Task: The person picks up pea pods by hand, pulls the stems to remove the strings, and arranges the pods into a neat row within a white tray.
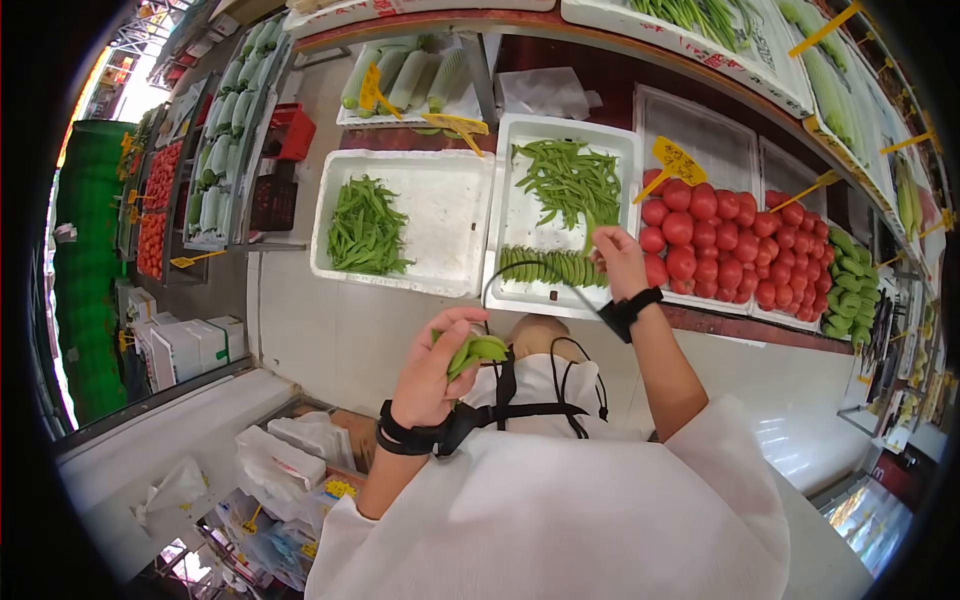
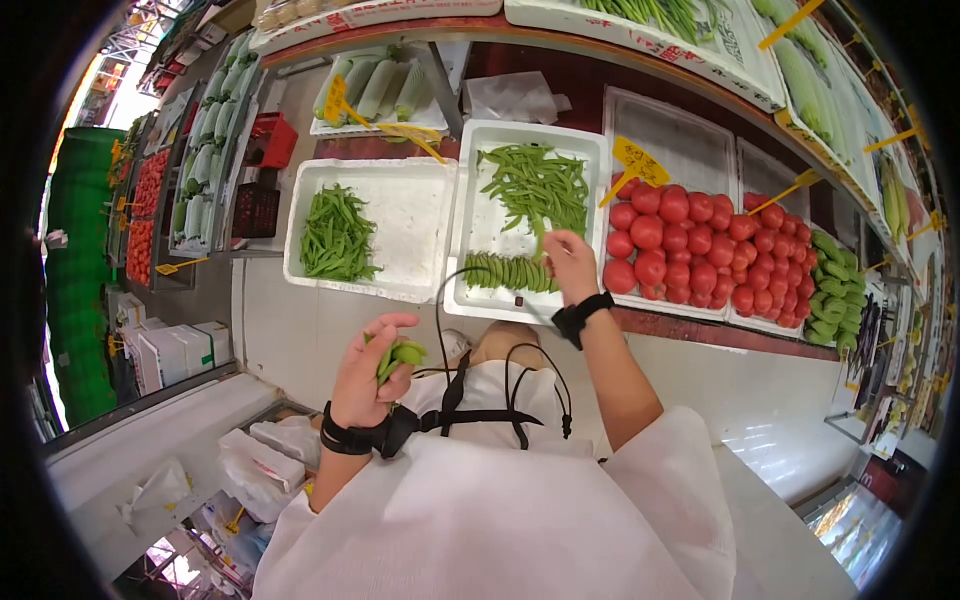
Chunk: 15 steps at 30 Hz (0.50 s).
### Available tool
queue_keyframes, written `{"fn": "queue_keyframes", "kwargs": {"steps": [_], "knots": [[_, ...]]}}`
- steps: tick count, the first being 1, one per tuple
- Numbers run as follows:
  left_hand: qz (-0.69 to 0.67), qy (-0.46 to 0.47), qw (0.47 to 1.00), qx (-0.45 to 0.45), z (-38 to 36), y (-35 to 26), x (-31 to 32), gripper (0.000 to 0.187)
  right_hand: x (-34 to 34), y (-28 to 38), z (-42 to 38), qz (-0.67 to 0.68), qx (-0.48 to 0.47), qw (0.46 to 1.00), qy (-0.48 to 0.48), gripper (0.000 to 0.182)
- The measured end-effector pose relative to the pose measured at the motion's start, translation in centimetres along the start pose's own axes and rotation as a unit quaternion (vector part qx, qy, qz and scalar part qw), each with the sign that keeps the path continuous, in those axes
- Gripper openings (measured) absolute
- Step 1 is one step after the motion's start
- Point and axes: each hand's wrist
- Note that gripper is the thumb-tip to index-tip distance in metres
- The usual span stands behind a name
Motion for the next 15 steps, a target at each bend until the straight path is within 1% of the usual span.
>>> {"fn": "queue_keyframes", "kwargs": {"steps": [2,3,5,8,9,12,13,15], "knots": [[-0.006,-0.014,1.0,-0.004,0.2,0.0,-0.2,0.026,-2.7,-7.3,3.5,-0.13,0.023,0.99,-0.048,0.016],[-0.004,-0.019,1.0,-0.002,0.2,0.1,-0.2,0.025,-3.4,-10.4,4.4,-0.173,0.039,0.983,-0.055,0.016],[0.002,-0.028,1.0,0.004,0.5,0.2,-0.2,0.025,-4.3,-14.7,5.5,-0.259,0.068,0.961,-0.069,0.016],[0.006,-0.056,0.998,0.008,0.8,0.7,0.2,0.025,-3.5,-15.7,5.5,-0.383,0.124,0.913,-0.072,0.014],[0.008,-0.063,0.998,0.006,1.0,0.8,0.3,0.025,-3.6,-19.2,6.9,-0.46,0.071,0.881,-0.086,0.015],[0.008,-0.084,0.996,0.004,1.3,1.2,0.4,0.025,-2.3,-18.9,7.9,-0.568,0.056,0.816,-0.089,0.015],[0.006,-0.089,0.996,0.005,1.3,1.4,0.5,0.025,-2.0,-17.8,8.3,-0.58,0.074,0.809,-0.064,0.017],[0.001,-0.096,0.995,0.008,1.6,1.7,0.5,0.025,-1.5,-19.0,9.8,-0.603,0.087,0.79,-0.071,0.017]]}}
Point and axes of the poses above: each hand's wrist, its own z-axis towards the middle knuckle, its own x-axis out of the palm, y = z × x, and after that the axes turned 14 degrees about -z, right-handed
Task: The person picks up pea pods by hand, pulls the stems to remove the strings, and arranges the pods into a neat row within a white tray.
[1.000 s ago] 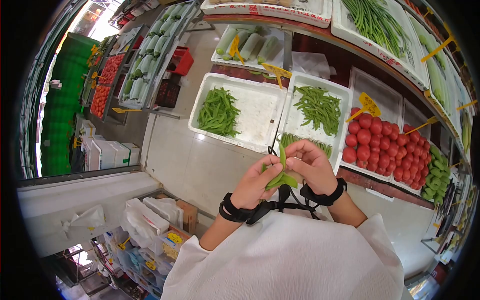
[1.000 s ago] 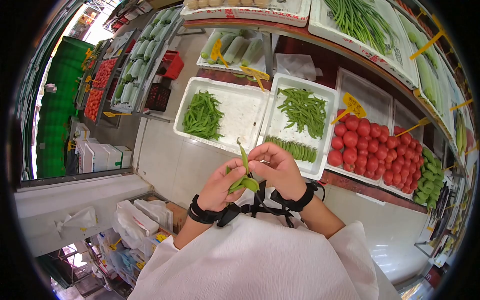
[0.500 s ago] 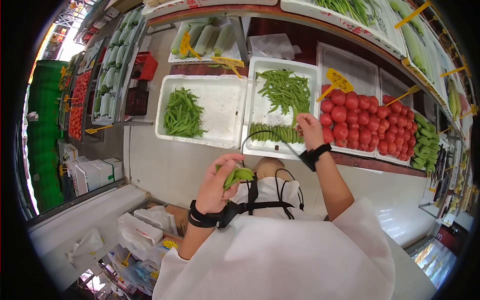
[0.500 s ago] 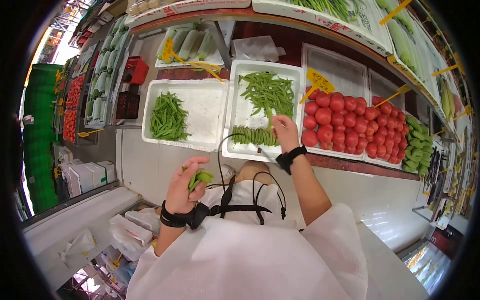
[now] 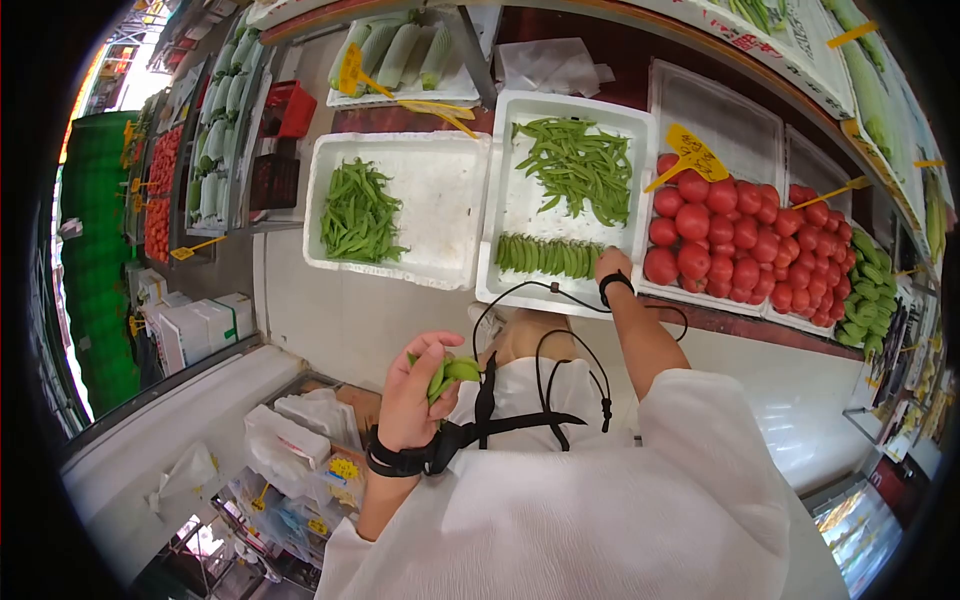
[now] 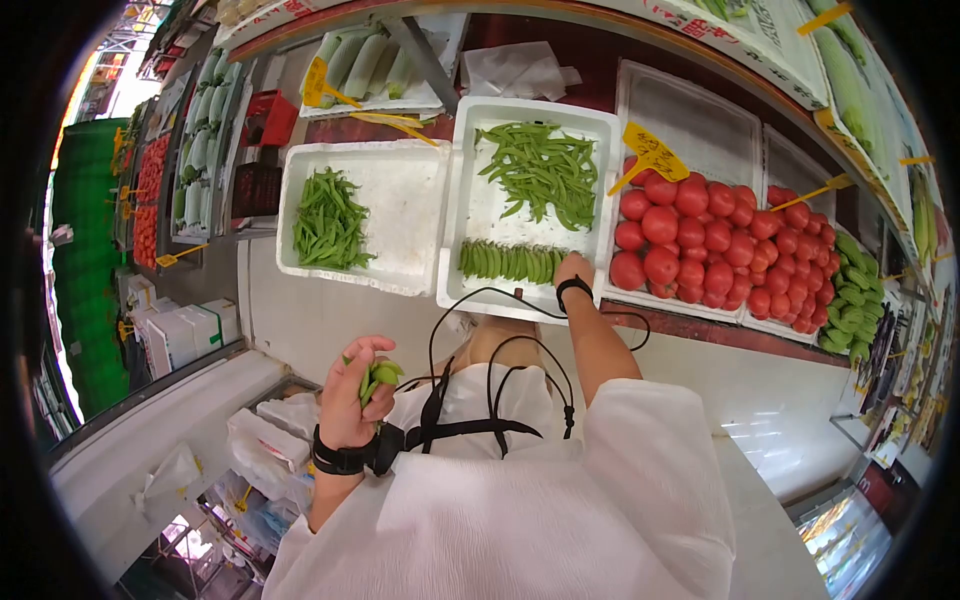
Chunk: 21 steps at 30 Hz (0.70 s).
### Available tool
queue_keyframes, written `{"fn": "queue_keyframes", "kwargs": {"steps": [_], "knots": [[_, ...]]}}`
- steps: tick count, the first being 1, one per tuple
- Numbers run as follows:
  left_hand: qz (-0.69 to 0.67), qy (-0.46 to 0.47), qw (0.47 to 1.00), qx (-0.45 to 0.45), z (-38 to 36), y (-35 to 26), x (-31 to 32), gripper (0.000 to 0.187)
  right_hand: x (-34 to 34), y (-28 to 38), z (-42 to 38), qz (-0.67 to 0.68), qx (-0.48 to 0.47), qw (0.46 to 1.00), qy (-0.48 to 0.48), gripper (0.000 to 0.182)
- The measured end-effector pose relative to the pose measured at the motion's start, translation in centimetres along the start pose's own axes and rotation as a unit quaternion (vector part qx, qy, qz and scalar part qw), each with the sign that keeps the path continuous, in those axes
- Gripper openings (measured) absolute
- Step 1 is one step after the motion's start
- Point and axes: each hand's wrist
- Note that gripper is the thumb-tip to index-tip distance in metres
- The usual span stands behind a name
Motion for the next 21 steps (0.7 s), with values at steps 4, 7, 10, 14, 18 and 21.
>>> {"fn": "queue_keyframes", "kwargs": {"steps": [4,7,10,14,18,21], "knots": [[-0.012,-0.021,1.0,0.005,0.3,0.7,0.3,0.024,2.6,-0.6,2.4,-0.04,0.014,0.997,0.068,0.023],[-0.019,-0.029,0.999,0.006,0.5,0.9,0.5,0.025,0.6,-0.2,1.3,-0.046,0.013,0.994,0.095,0.028],[-0.029,-0.033,0.999,0.005,0.5,0.8,0.8,0.025,4.7,-1.5,2.5,-0.093,0.005,0.995,0.03,0.022],[-0.034,-0.039,0.999,0.006,0.7,0.8,1.1,0.025,7.0,-2.2,3.9,-0.117,0.024,0.989,0.093,0.022],[-0.035,-0.039,0.999,0.007,0.8,0.8,1.3,0.025,6.5,-2.0,3.8,-0.114,0.041,0.988,0.097,0.022],[-0.037,-0.032,0.999,0.008,1.0,0.8,1.4,0.024,7.0,-2.2,4.1,-0.127,0.028,0.987,0.099,0.023]]}}
Point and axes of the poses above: each hand's wrist, its own z-axis towards the middle knuckle, its own x-axis out of the palm, y = z × x, and after that the axes turned 14 degrees about -z, right-handed
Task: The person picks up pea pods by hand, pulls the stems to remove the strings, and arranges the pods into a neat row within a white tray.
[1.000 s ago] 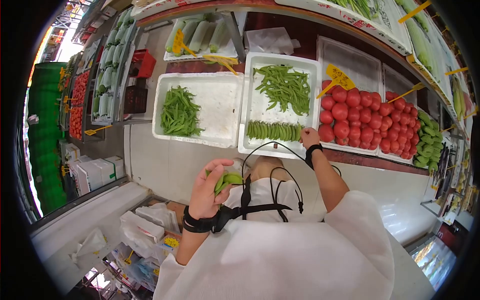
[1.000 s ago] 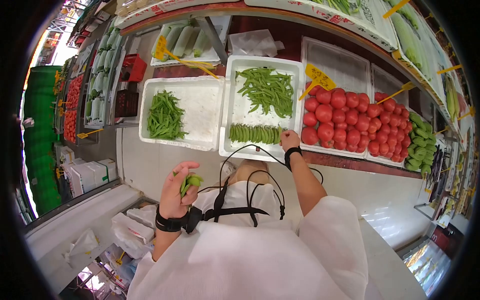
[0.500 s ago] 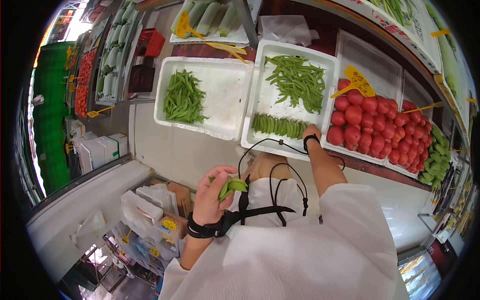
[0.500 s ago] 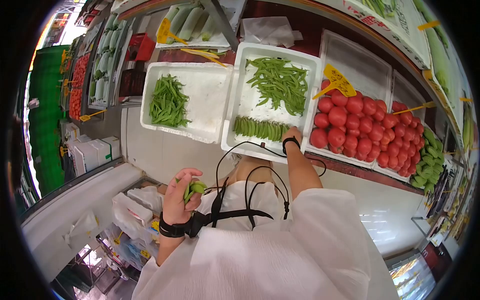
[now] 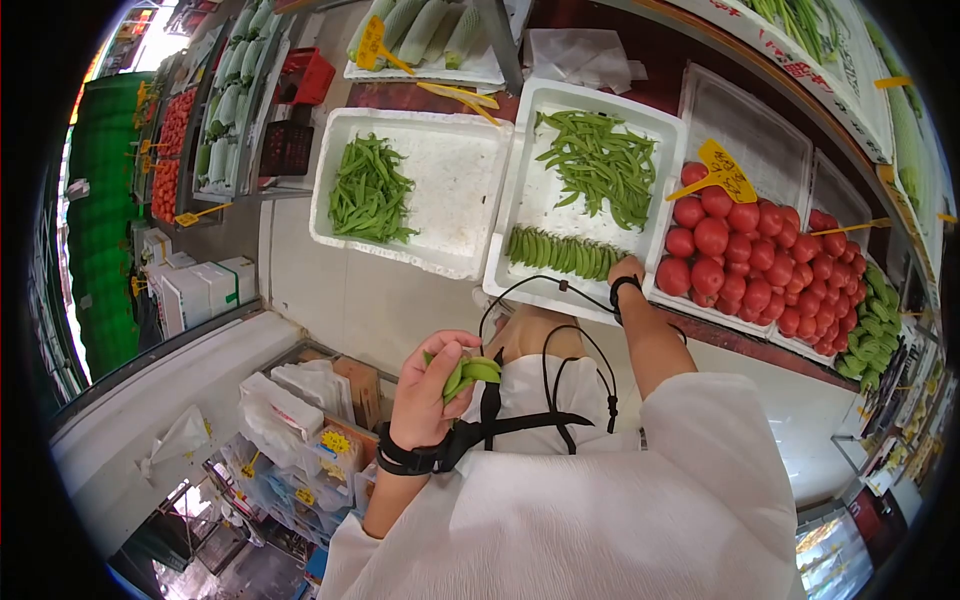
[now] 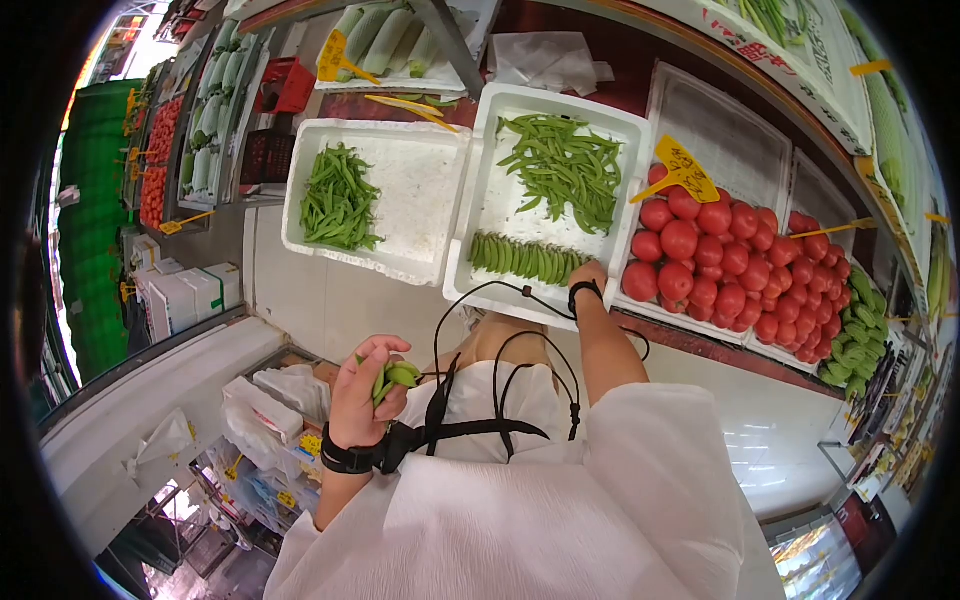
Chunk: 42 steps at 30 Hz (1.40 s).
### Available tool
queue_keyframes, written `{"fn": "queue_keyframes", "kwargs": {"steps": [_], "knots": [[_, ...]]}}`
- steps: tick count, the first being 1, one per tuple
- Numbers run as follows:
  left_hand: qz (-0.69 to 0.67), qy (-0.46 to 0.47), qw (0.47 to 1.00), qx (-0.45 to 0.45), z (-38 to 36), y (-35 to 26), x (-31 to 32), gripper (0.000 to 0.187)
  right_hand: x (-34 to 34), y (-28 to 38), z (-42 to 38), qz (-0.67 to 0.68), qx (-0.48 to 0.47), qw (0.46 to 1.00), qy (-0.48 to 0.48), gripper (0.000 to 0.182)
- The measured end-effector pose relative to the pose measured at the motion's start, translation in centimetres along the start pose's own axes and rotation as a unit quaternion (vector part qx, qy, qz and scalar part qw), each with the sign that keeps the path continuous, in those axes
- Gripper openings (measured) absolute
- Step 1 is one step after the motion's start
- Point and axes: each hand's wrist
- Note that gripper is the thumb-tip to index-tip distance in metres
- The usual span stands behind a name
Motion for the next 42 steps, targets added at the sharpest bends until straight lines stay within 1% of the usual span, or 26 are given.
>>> {"fn": "queue_keyframes", "kwargs": {"steps": [2,4,7,10,13,16,19,22,23,24,26,29,32,34,36,37,40,41,42], "knots": [[0.0,0.003,1.0,0.0,0.1,0.0,0.1,0.024,0.3,-0.2,0.2,0.001,-0.009,1.0,0.014,0.024],[-0.001,0.005,1.0,-0.001,0.1,0.1,0.0,0.024,-1.3,-0.3,-0.8,0.018,-0.012,0.999,0.043,0.025],[-0.002,0.005,1.0,0.0,0.1,0.1,0.0,0.024,-1.6,-0.2,-1.3,0.049,0.02,0.997,0.053,0.027],[-0.002,0.005,1.0,-0.001,0.1,0.1,-0.1,0.024,-1.8,-0.3,-1.4,0.051,0.005,0.997,0.053,0.028],[-0.004,0.002,1.0,-0.003,0.1,0.1,-0.1,0.024,-4.1,-0.1,-2.5,0.087,0.024,0.991,0.102,0.029],[-0.023,0.012,1.0,-0.007,0.1,0.1,-0.3,0.023,-2.8,-0.2,-2.0,0.085,0.02,0.994,0.06,0.029],[-0.026,0.02,0.999,-0.009,0.1,0.1,-0.6,0.025,-2.1,-0.2,-1.5,0.077,0.017,0.995,0.059,0.031],[-0.019,0.025,0.999,-0.007,0.2,0.0,-0.7,0.026,-2.7,-0.2,-2.5,0.106,0.061,0.992,0.003,0.03],[-0.018,0.028,0.999,-0.005,0.3,-0.1,-0.7,0.026,-3.4,-0.3,-2.9,0.153,0.039,0.986,0.053,0.029],[-0.025,0.034,0.999,-0.003,0.3,-0.1,-0.8,0.026,-4.5,-0.5,-3.4,0.2,0.017,0.974,0.102,0.028],[-0.04,0.047,0.998,0.003,0.3,-0.4,-1.0,0.025,-7.6,-0.7,-5.6,0.288,-0.054,0.945,0.142,0.025],[-0.044,0.072,0.996,0.006,0.2,-0.9,-1.0,0.022,-13.6,-0.1,-13.7,0.405,-0.202,0.885,0.107,0.018],[-0.02,0.094,0.995,0.001,0.3,-1.5,-1.2,0.018,-20.3,1.1,-23.2,0.483,-0.36,0.796,0.062,0.005],[-0.007,0.107,0.994,0.001,0.1,-1.8,-1.2,0.016,-24.7,1.5,-28.9,0.563,-0.408,0.699,0.168,0.007],[0.013,0.116,0.993,-0.001,-0.1,-2.0,-1.3,0.013,-28.5,1.3,-33.3,0.604,-0.433,0.629,0.228,0.011],[0.027,0.117,0.993,0.0,-0.3,-2.0,-1.4,0.013,-29.3,1.5,-34.7,0.62,-0.448,0.589,0.259,0.013],[0.031,0.128,0.991,-0.001,-1.0,-2.6,-2.0,0.011,-29.2,2.8,-36.6,0.636,-0.459,0.581,0.216,0.014],[0.023,0.134,0.991,-0.004,-1.2,-2.6,-2.1,0.01,-28.5,3.2,-36.6,0.649,-0.462,0.572,0.198,0.012],[0.007,0.133,0.991,-0.006,-1.4,-2.6,-2.5,0.01,-28.1,3.4,-36.7,0.638,-0.455,0.598,0.17,0.012]]}}
Point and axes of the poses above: each hand's wrist, its own z-axis towards the middle knuckle, its own x-axis out of the palm, y = z × x, and after that the axes turned 14 degrees about -z, right-handed
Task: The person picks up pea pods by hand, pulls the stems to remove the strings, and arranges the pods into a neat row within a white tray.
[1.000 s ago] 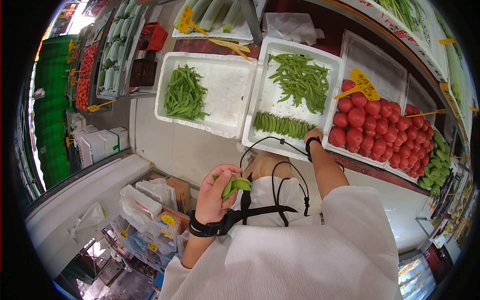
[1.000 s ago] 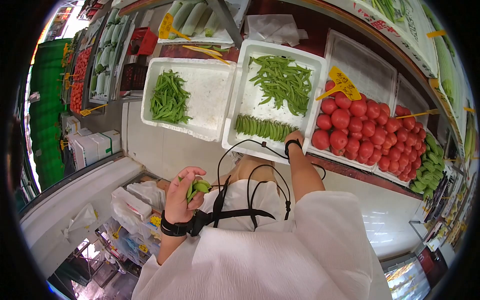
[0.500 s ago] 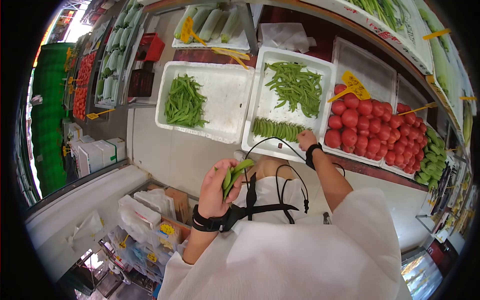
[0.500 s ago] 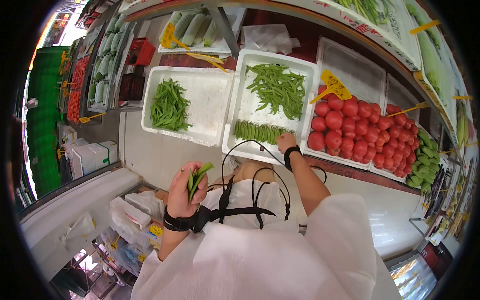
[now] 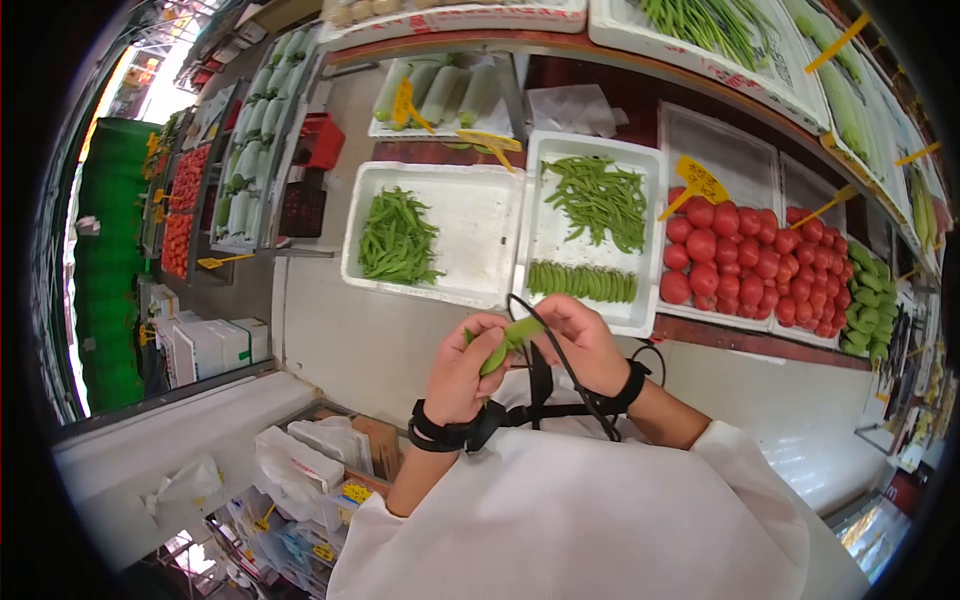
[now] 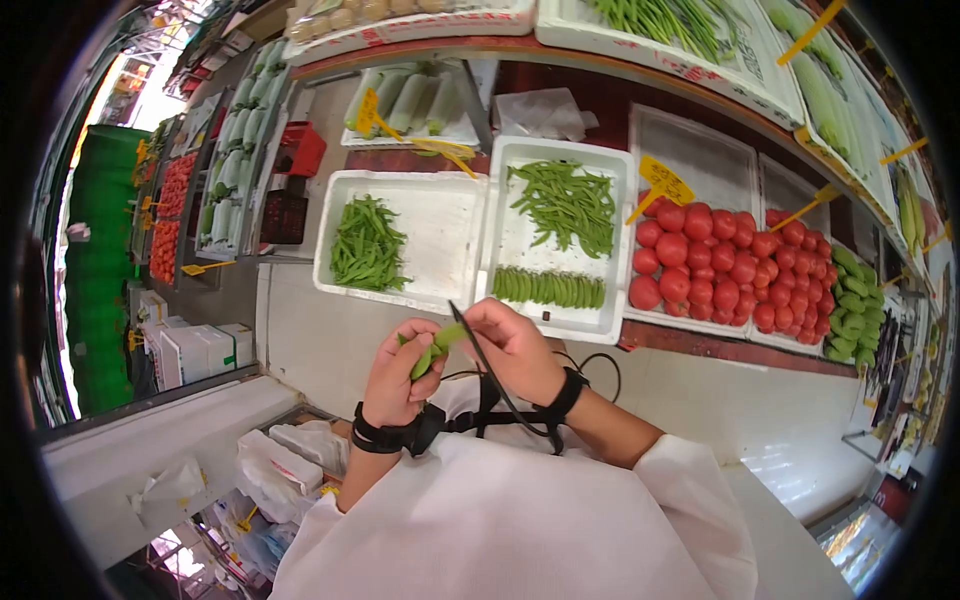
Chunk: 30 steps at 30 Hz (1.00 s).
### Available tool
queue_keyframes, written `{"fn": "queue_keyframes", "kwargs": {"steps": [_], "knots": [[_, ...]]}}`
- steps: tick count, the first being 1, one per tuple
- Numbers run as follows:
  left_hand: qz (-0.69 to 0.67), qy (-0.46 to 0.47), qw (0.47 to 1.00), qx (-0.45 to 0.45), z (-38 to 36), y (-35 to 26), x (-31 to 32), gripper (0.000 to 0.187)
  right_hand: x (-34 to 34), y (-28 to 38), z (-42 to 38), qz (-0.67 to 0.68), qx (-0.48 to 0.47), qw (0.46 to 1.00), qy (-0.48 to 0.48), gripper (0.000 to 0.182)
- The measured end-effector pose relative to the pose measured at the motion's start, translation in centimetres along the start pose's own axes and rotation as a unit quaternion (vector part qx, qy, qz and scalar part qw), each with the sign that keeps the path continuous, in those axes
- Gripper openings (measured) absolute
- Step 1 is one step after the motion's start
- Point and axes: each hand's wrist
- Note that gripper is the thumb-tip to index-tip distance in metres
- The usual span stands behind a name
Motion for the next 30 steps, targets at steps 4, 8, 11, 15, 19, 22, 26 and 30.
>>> {"fn": "queue_keyframes", "kwargs": {"steps": [4,8,11,15,19,22,26,30], "knots": [[-0.067,-0.001,0.997,0.031,-1.9,-1.4,-0.6,0.009,-1.1,1.7,0.2,-0.219,0.02,0.975,-0.031,0.01],[-0.093,0.028,0.993,0.063,-3.2,-2.4,-1.3,0.011,-0.6,4.2,0.8,-0.341,-0.104,0.929,-0.099,0.006],[-0.099,0.042,0.991,0.079,-4.2,-2.6,-1.4,0.012,2.1,7.3,0.8,-0.403,-0.129,0.901,-0.09,0.01],[-0.101,0.065,0.989,0.09,-5.0,-2.5,-1.7,0.014,4.7,7.5,1.6,-0.236,-0.15,0.96,0.015,0.018],[-0.106,0.082,0.988,0.079,-5.8,-2.5,-2.3,0.015,6.1,7.5,1.9,-0.134,-0.11,0.979,0.11,0.017],[-0.114,0.087,0.988,0.062,-6.3,-2.4,-3.0,0.018,6.2,7.3,2.0,-0.135,-0.083,0.98,0.12,0.015],[-0.106,0.098,0.989,0.038,-6.6,-2.0,-3.6,0.023,6.2,7.4,2.2,-0.176,-0.093,0.975,0.095,0.012],[-0.082,0.126,0.989,0.012,-6.6,-2.0,-3.6,0.025,5.4,7.9,2.2,-0.138,-0.081,0.986,0.053,0.01]]}}
Point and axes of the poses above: each hand's wrist, its own z-axis towards the middle knuckle, its own x-axis out of the palm, y = z × x, and after that the axes turned 14 degrees about -z, right-handed
